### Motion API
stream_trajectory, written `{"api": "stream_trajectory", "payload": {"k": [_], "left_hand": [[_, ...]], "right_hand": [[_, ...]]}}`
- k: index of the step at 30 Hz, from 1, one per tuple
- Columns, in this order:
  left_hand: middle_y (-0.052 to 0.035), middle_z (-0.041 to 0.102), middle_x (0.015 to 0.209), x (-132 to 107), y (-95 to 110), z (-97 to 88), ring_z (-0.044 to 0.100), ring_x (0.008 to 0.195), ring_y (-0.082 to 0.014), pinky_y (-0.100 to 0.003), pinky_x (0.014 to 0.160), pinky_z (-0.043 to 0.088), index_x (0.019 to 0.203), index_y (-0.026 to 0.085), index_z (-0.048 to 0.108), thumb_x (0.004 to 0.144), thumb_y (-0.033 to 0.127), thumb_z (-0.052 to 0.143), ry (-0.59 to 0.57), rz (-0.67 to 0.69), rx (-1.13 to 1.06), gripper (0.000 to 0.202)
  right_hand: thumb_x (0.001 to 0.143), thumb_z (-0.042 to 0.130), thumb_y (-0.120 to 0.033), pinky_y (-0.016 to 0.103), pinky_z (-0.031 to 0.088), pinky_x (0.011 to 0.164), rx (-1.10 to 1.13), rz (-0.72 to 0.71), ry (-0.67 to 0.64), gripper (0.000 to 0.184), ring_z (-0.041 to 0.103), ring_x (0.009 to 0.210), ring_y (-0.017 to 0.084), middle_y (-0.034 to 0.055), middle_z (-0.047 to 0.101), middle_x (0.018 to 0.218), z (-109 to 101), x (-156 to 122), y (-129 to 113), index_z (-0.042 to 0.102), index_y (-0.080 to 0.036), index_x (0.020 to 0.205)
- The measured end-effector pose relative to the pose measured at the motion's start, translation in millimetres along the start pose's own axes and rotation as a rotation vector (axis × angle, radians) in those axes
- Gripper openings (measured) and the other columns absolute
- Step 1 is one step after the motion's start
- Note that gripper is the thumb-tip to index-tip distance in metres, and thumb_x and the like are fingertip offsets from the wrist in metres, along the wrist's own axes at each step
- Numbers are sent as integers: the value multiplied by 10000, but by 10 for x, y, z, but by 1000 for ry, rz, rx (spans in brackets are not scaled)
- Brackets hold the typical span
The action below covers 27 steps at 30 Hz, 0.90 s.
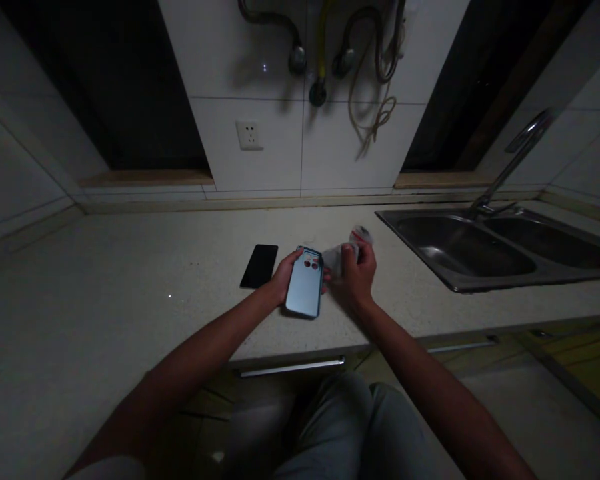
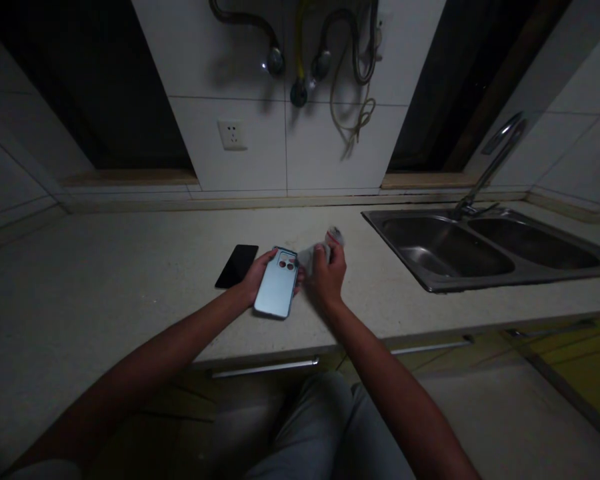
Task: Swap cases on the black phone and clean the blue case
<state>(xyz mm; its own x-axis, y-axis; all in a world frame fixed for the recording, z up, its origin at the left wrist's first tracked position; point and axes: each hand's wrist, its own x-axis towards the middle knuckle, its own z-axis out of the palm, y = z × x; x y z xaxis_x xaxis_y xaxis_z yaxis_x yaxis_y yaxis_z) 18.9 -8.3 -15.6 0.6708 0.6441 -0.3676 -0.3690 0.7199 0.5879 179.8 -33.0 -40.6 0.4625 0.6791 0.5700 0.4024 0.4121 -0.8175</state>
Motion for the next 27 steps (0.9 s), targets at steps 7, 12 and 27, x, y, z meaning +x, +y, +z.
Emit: {"api": "stream_trajectory", "payload": {"k": [7,12,27], "left_hand": [[-117,722,792,-22,-110,53,701,716,-263,-437,700,562,1000,152,661,889,714,364,-33,-9,58,645],[-120,733,810,41,-235,70,714,771,-240,-354,732,557,979,133,684,921,678,367,20,59,78,634],[-172,725,809,122,-50,-80,713,764,-283,-397,721,572,984,80,672,894,739,299,154,170,-104,762]], "right_hand": [[894,533,-326,410,479,852,-183,-274,-159,166,617,906,244,90,679,929,27,-54,-78,640,-200,905],[888,563,-280,452,499,886,-247,-395,-376,202,678,943,272,95,749,994,84,-87,-45,725,-228,997],[951,520,-278,305,534,757,155,-503,-804,226,681,777,171,51,736,844,70,-207,-272,733,-205,926]]}}
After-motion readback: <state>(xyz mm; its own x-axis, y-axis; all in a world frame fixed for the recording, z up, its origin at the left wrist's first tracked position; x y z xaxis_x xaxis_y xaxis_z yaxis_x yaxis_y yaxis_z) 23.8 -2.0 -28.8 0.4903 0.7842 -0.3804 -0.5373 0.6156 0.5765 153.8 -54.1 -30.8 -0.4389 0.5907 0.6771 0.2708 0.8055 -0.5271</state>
